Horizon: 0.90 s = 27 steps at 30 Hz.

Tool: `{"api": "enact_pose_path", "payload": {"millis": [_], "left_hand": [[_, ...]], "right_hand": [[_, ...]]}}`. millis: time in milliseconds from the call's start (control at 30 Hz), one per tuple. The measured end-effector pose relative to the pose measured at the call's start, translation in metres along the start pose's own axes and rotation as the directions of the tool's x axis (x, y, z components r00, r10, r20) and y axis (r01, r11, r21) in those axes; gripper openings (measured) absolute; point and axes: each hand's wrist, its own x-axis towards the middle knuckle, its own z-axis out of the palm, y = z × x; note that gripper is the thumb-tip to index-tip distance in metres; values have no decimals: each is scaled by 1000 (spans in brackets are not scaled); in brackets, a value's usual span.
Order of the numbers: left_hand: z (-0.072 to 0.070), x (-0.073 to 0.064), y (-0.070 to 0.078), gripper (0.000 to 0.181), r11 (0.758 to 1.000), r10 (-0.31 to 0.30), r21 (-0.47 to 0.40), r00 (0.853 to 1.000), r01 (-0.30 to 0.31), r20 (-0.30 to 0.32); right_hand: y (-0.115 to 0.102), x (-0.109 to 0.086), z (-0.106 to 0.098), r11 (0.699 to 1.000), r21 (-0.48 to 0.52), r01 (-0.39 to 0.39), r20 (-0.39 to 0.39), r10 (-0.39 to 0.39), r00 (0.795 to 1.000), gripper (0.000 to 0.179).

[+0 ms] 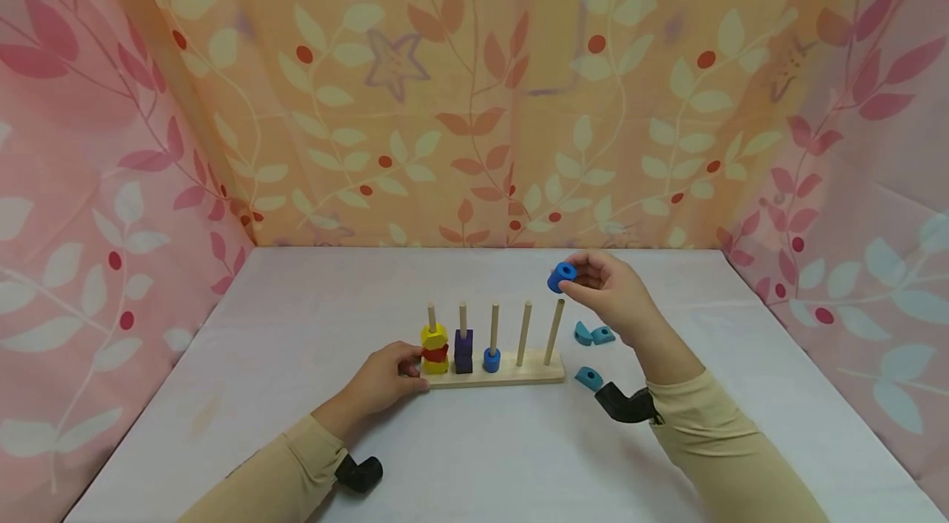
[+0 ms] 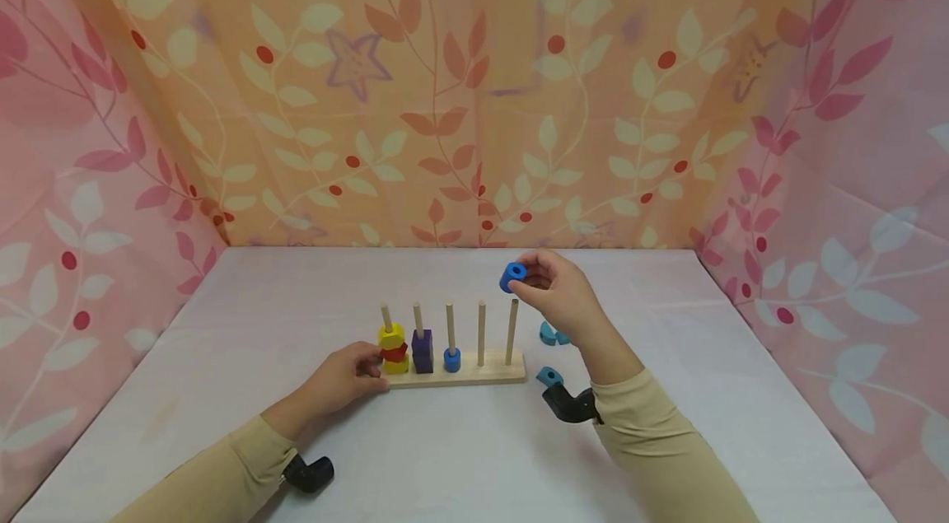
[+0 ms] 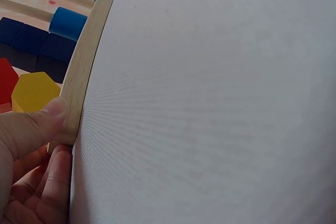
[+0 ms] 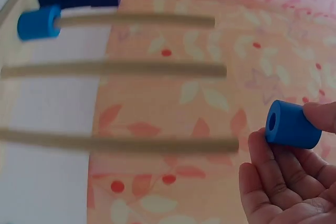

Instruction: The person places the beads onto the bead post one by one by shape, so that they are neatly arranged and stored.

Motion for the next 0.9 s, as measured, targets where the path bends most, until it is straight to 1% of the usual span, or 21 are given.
{"api": "enact_pose_path", "payload": {"millis": [133,200,267,367,533,667,800,900], "left_hand": [[0,1,1,48,1000,-1,5,1000,1,1],[0,1,2,48,1000,-3,2,1000,3,1],[-1,1,2,48,1000,-2,-2,1000,2,2],[-1,1,3,49,1000,3,0,1000,-3,0],[-1,0,2,49,1000,-1,7,1000,1,-7],[0,-1,2,49,1000,-13,8,1000,13,-2],[0,-2,0,49,1000,12,20,1000,-12,4],[0,-1,-1,49,1000,19,24,1000,-19,4]], "right_hand": [[-9,2,17,994,97,53,31,-57,998,29],[-13,3,26,988,129,79,50,-86,995,28],[-17,3,33,984,150,98,65,-109,992,27],[-19,4,43,982,156,111,85,-125,989,27],[-14,6,57,987,142,81,105,-96,990,26],[-6,8,65,993,103,59,88,-68,994,26],[0,9,70,998,58,26,67,-30,997,26],[2,10,72,998,60,4,70,-8,997,26]]}}
